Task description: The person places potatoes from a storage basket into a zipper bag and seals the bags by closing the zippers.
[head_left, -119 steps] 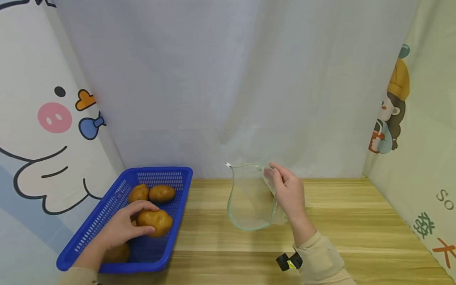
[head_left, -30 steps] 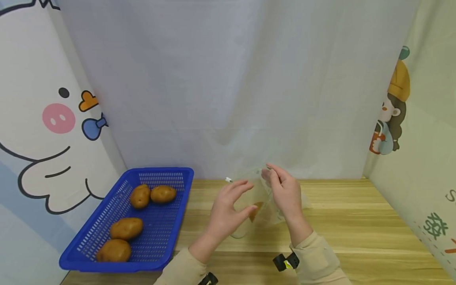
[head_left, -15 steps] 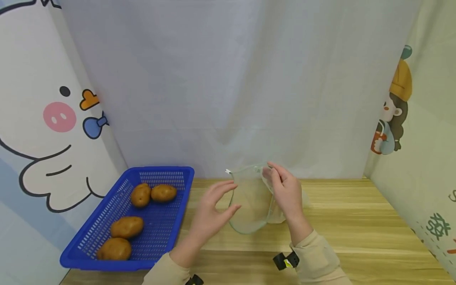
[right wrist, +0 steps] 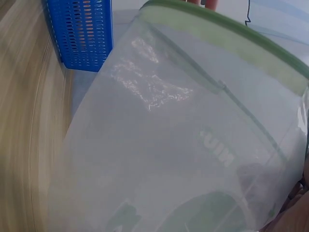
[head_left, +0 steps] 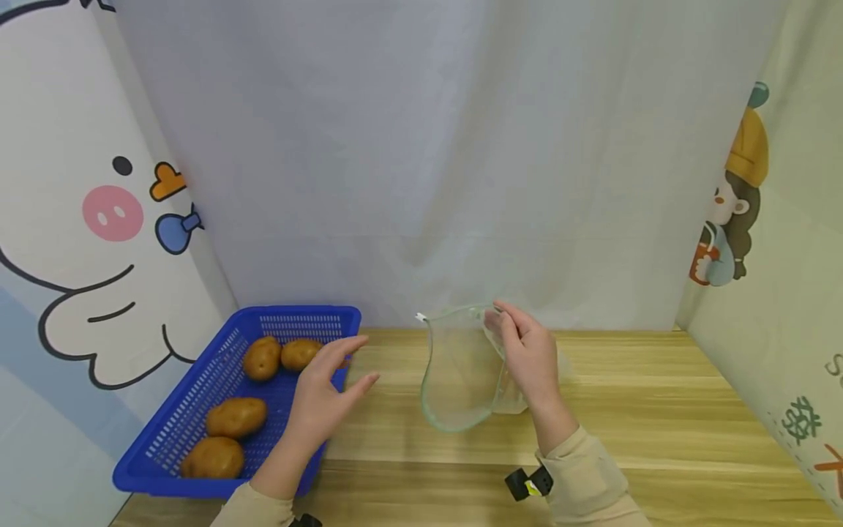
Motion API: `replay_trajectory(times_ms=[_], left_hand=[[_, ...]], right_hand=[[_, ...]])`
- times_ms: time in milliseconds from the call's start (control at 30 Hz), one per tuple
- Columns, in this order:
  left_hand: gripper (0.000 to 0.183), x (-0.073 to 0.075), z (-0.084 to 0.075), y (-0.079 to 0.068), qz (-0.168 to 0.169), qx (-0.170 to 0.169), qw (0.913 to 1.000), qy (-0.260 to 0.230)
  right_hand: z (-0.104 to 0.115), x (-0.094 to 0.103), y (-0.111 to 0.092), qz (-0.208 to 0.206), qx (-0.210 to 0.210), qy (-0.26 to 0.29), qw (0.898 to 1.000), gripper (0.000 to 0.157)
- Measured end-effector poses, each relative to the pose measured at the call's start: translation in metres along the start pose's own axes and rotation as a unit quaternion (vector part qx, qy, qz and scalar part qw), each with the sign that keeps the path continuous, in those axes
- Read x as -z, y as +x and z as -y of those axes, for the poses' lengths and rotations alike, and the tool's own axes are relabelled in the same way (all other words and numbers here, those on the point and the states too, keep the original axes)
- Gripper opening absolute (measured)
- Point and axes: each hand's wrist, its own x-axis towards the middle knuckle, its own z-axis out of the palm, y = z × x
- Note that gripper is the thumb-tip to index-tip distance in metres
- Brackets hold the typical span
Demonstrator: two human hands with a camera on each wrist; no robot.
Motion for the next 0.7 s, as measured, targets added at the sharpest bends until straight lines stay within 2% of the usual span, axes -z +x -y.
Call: replay_trajectory(times_ms=[200,400,533,700], left_hand=[[0.054,0.024,0.02,-0.008,0.006,0.028,0.999,0.034],[0.057,0.047,0.042,-0.015,0.026,0.054,0.9964,0.06],[0.058,0.064,0.056,-0.02,0.045,0.071,0.9929,0.084],[0.063,0.085,0.077,-0.029,0.085,0.11,0.9841,0.111]], right_hand=[[-0.002,0.0,0.0,0.002,0.004,0.002,1.0,0.033],[-0.002,0.001,-0.001,0.002,0.003,-0.003,1.0,0.033],[-0.002,0.001,-0.001,0.002,0.006,0.001,1.0,0.033],[-0.001,0.001,-0.001,0.001,0.008,0.002,1.0,0.033]])
